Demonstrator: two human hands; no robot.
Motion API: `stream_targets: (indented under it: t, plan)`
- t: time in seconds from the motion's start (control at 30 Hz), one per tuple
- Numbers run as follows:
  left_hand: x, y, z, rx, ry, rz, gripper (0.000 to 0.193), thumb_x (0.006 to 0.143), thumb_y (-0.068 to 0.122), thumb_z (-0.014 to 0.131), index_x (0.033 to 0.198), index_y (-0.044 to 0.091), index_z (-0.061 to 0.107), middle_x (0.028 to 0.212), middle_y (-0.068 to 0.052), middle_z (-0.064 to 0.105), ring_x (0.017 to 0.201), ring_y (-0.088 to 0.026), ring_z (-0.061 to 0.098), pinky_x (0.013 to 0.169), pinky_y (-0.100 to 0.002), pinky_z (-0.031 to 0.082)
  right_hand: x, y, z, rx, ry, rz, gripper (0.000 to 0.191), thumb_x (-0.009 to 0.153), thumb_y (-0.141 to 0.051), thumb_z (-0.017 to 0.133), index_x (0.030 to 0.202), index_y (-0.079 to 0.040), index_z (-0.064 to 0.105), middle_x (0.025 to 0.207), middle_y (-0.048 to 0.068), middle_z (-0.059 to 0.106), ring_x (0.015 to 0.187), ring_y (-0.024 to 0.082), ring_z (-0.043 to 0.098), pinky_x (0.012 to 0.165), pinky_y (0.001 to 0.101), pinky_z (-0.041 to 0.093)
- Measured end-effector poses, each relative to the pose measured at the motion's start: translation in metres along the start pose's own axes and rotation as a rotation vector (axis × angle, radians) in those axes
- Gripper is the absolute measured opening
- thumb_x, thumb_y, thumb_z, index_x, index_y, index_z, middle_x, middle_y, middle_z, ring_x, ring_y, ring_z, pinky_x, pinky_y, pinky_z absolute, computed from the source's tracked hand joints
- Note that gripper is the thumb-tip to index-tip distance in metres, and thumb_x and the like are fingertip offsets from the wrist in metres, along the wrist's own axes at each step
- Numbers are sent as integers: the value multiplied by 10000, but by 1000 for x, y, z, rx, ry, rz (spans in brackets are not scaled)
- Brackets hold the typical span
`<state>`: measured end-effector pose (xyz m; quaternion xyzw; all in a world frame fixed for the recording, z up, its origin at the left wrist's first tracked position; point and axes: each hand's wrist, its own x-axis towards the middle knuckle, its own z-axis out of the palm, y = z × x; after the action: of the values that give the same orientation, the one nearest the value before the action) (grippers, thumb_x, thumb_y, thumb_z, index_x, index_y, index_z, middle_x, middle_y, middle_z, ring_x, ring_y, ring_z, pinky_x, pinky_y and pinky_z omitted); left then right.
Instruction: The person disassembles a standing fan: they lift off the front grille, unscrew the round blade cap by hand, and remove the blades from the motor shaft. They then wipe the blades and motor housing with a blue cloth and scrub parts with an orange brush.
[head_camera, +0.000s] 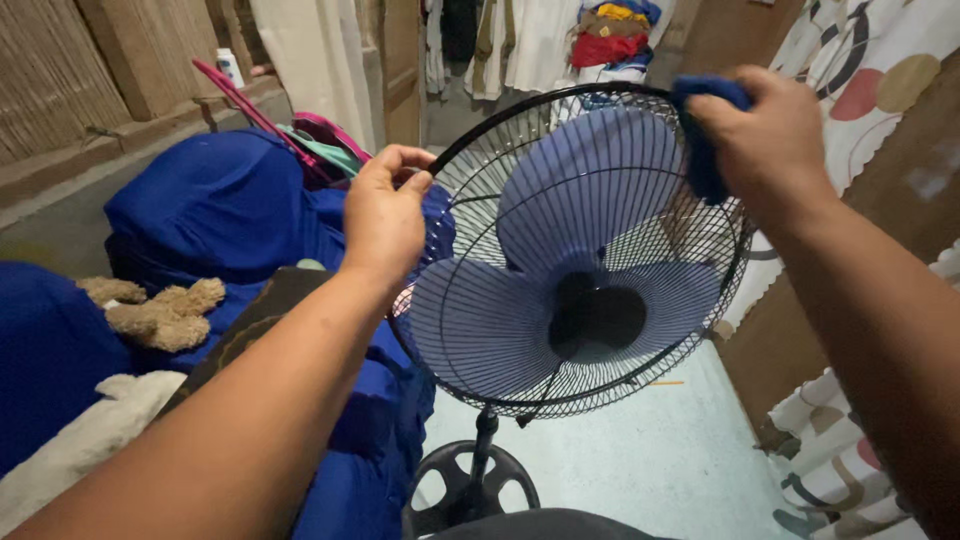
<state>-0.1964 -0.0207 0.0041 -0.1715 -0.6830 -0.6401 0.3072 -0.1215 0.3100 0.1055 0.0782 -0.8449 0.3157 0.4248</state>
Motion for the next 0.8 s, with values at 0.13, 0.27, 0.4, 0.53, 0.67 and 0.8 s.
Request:
stream_targets:
  t: [0.13, 0.27, 0.4, 0.53, 0.67, 0.8]
  plan:
    - [2, -2, -3, -18, 3, -2, 128, 932, 18, 670, 1031, 86, 713, 855, 17, 667, 778, -78, 593, 682, -241, 481, 5, 3, 3, -148, 13, -476, 277, 979, -179, 756, 1097, 68, 715, 958, 148, 681, 828, 211, 659, 728, 371, 539]
    - [2, -8, -7, -78, -7, -22, 120, 959, 16, 660, 1041, 82, 718, 870, 15, 660, 773, -72, 564, 679, -237, 460, 0, 44, -17, 94, -54, 47, 293, 969, -253, 710, 1106, 6, 722, 901, 79, 684, 751, 177, 635, 660, 362, 505]
    - [6, -13, -18, -71, -17, 6, 140, 951, 27, 662, 1065, 94, 711, 882, 21, 692, 803, -53, 626, 733, -212, 507, -44, 108, -21, 155, 29, 358, 297, 963, -279, 719, 1028, 9, 696, 841, 84, 648, 698, 164, 609, 619, 377, 509]
    - [6, -14, -29, -8, -33, -3, 141, 966, 31, 648, 1074, 89, 720, 929, 28, 702, 832, -48, 608, 745, -227, 495, -80, 130, -13, 375, 94, 579, 262, 953, -272, 721, 1010, -16, 713, 809, 14, 614, 653, 126, 540, 599, 322, 434]
    - [3, -14, -33, 98, -22, 21, 135, 973, 43, 661, 1084, 90, 721, 934, 23, 702, 828, -50, 593, 735, -229, 481, -70, 114, -16, 429, 62, 76, 262, 940, -286, 672, 1022, -38, 691, 913, -36, 623, 784, 66, 579, 704, 247, 492]
    - [-4, -10, -36, 90, 17, 49, 152, 981, 56, 656, 1108, 90, 733, 945, 28, 703, 843, -40, 604, 742, -216, 494, -79, 124, -12, 455, 128, 360, 265, 984, -296, 716, 1030, -38, 682, 857, 2, 626, 698, 90, 557, 627, 291, 473]
